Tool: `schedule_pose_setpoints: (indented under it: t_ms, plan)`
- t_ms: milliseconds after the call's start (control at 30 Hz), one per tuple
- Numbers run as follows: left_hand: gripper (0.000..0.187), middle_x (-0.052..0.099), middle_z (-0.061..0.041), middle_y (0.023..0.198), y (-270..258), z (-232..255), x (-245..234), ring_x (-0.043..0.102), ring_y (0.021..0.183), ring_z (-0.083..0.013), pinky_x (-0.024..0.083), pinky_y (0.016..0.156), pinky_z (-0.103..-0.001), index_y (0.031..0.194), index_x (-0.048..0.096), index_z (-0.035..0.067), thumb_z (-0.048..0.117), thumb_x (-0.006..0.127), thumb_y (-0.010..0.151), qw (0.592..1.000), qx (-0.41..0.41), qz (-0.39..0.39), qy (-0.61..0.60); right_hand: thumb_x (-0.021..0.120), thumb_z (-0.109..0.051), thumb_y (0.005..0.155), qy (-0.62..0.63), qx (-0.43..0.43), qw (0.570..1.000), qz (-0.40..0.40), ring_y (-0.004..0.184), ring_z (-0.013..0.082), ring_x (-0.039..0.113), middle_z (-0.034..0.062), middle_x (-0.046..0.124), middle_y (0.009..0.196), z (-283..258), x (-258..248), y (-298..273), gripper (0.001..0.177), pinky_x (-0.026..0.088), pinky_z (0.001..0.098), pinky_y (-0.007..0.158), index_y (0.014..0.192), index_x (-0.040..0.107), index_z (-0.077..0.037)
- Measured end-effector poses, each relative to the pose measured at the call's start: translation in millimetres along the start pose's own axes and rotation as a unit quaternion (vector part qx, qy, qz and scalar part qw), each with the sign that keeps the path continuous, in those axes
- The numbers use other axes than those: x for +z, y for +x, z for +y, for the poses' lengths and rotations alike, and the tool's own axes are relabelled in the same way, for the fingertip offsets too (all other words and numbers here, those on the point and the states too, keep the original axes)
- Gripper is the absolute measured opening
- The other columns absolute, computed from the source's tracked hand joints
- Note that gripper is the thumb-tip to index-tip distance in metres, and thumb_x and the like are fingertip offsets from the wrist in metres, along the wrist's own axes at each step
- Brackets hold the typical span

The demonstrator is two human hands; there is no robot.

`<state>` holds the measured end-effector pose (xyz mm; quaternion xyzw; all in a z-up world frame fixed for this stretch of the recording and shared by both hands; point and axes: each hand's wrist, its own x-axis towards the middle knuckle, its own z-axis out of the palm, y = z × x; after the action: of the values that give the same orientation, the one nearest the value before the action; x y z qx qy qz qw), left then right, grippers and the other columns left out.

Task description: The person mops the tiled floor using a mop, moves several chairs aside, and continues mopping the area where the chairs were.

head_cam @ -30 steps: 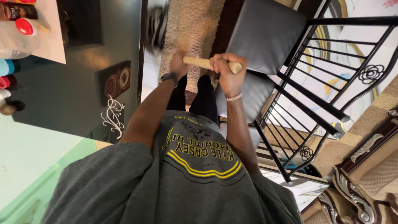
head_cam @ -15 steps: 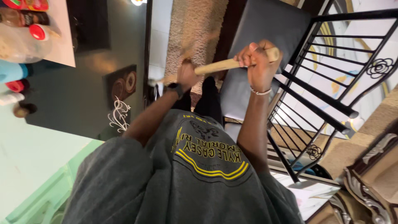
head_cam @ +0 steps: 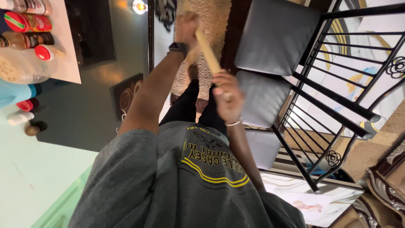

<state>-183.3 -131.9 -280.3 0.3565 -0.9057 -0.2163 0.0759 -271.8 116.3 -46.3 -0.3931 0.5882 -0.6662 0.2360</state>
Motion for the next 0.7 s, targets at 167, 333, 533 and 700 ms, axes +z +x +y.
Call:
schedule_pose_setpoints:
  t_ms: [167, 333, 533, 700]
  plan:
    - [0.055, 0.042, -0.029, 0.15, -29.4, -44.3, 19.5, 0.046, 0.133, -0.046, 0.048, 0.094, -0.056, 0.138, 0.057, 0.013, 0.008, 0.071, 0.085, 0.988, -0.056, -0.116, 0.09, 0.059, -0.016, 0.107, 0.084, 0.349, 0.933, -0.005, 0.111, 0.0256, 0.072, 0.0153, 0.066, 0.132, 26.6, 52.2, -42.9, 0.041, 0.061, 0.0387, 0.09, 0.146, 0.052, -0.004]
    - [0.063, 0.035, -0.028, 0.158, -72.0, -60.4, 31.5, 0.044, 0.138, -0.0454, 0.052, 0.093, -0.054, 0.151, 0.046, 0.015, 0.006, 0.062, 0.09, 0.966, -0.046, -0.208, 0.148, 0.057, -0.013, 0.099, 0.39, 0.605, 0.69, 0.078, 0.059, 0.0156, 0.064, 0.0054, 0.065, 0.083, 63.7, 79.5, -96.7, 0.05, 0.05, 0.0278, 0.045, 0.147, 0.047, -0.024]
    - [0.067, 0.04, -0.024, 0.157, -57.1, -29.0, -28.1, 0.052, 0.131, -0.0411, 0.051, 0.097, -0.051, 0.153, 0.039, 0.014, 0.008, 0.059, 0.09, 0.967, -0.117, -0.214, 0.074, 0.06, -0.019, 0.103, 0.092, 0.565, 0.82, 0.008, 0.046, 0.0168, 0.045, 0.0047, 0.053, 0.065, 179.8, 127.5, -111.5, 0.045, 0.038, 0.0343, 0.04, 0.148, 0.056, -0.018]
    - [0.062, 0.053, -0.02, 0.15, -56.5, 25.1, -75.1, 0.053, 0.134, -0.0408, 0.05, 0.107, -0.046, 0.151, 0.042, 0.015, 0.008, 0.063, 0.092, 0.99, -0.094, -0.049, -0.089, 0.065, -0.03, 0.092, -0.412, 0.264, 0.849, -0.2, 0.081, 0.0417, 0.07, 0.0233, 0.072, 0.09, 309.2, 166.3, -9.3, 0.046, 0.055, 0.0513, 0.068, 0.129, 0.062, -0.004]
